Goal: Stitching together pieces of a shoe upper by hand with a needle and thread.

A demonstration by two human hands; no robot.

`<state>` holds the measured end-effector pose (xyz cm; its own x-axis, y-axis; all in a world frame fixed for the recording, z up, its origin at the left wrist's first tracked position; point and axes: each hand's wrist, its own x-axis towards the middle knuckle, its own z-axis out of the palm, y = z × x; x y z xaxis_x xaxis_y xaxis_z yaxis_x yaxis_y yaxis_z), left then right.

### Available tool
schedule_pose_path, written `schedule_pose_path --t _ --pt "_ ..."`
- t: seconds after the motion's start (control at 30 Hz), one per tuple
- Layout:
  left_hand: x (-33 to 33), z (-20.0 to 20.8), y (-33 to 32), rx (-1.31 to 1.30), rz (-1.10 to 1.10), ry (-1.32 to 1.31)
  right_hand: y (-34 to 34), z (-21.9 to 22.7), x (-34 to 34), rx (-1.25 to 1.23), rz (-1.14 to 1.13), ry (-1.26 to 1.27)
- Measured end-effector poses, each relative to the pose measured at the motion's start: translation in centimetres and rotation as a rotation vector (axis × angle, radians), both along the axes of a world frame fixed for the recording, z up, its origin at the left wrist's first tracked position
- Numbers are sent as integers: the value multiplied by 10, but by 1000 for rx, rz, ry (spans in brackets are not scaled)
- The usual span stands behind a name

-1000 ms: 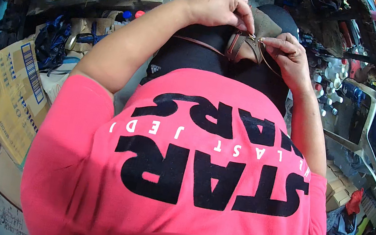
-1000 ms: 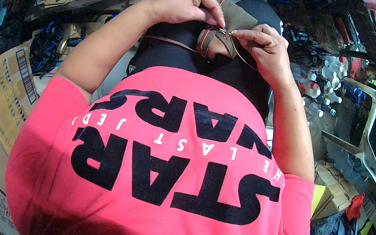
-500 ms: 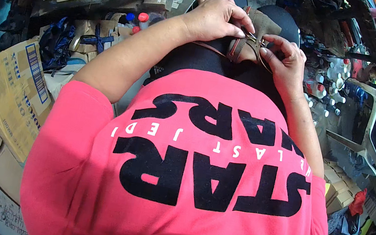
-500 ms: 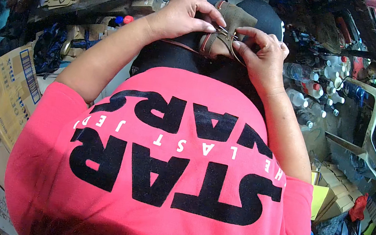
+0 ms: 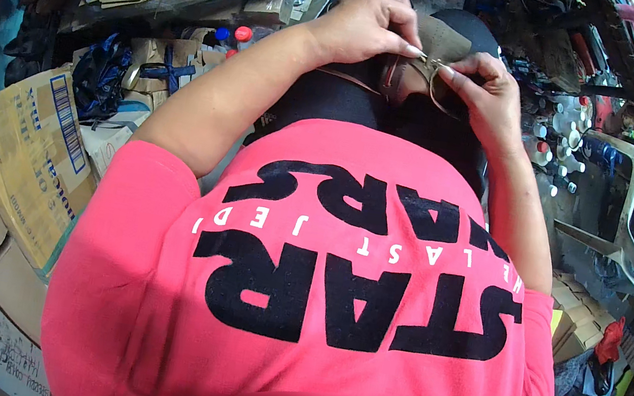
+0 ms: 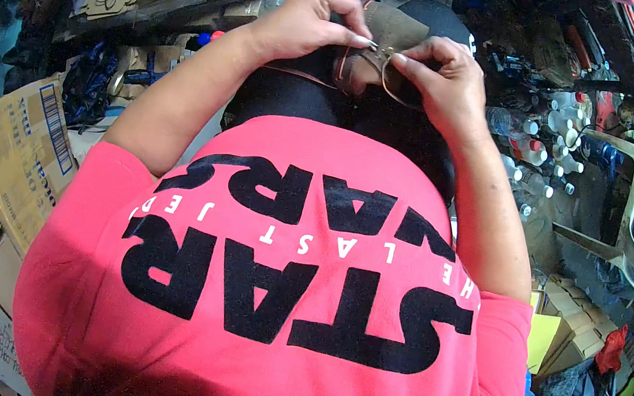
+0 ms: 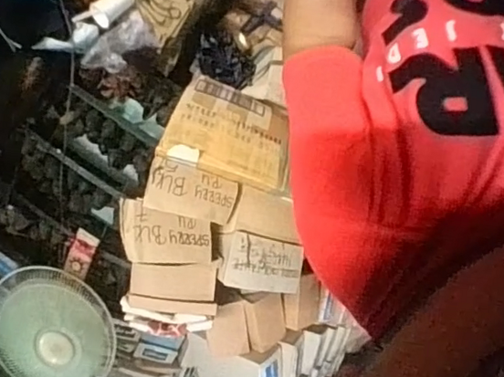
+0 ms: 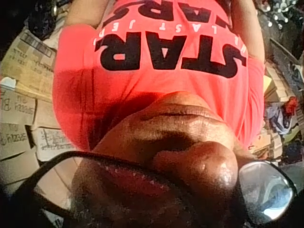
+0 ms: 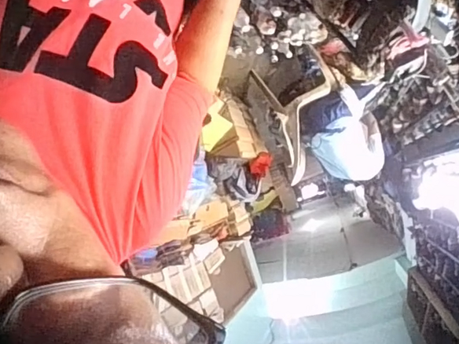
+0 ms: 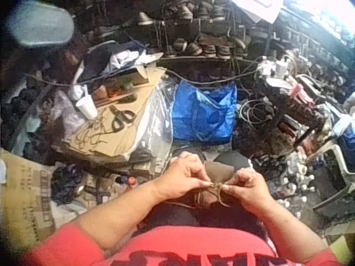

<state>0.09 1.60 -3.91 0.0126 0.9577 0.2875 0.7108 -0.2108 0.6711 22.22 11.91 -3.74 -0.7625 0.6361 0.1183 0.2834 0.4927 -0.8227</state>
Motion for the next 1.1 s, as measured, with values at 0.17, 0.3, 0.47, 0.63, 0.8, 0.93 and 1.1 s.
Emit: schedule_pose_path --t 0.17,0.3,0.47,0.63,0.8,0.93,1.1 --pt "-1 12 -14 -91 66 2 2 20 16 -153 -1 -107" --pt "16 48 -10 -98 -78 505 -5 41 -6 487 277 -368" --pt "8 43 -7 -111 -232 697 -8 43 -15 547 390 -421" --pt "-58 34 -43 -158 -104 584 15 40 26 569 307 -546" --pt "-131 28 -93 -296 284 -387 46 28 78 -392 -174 -200" --pt "-96 43 -60 -30 146 -1159 41 19 29 -1031 -66 732" --pt "-76 39 -44 41 5 -1803 32 28 10 -1210 75 776"
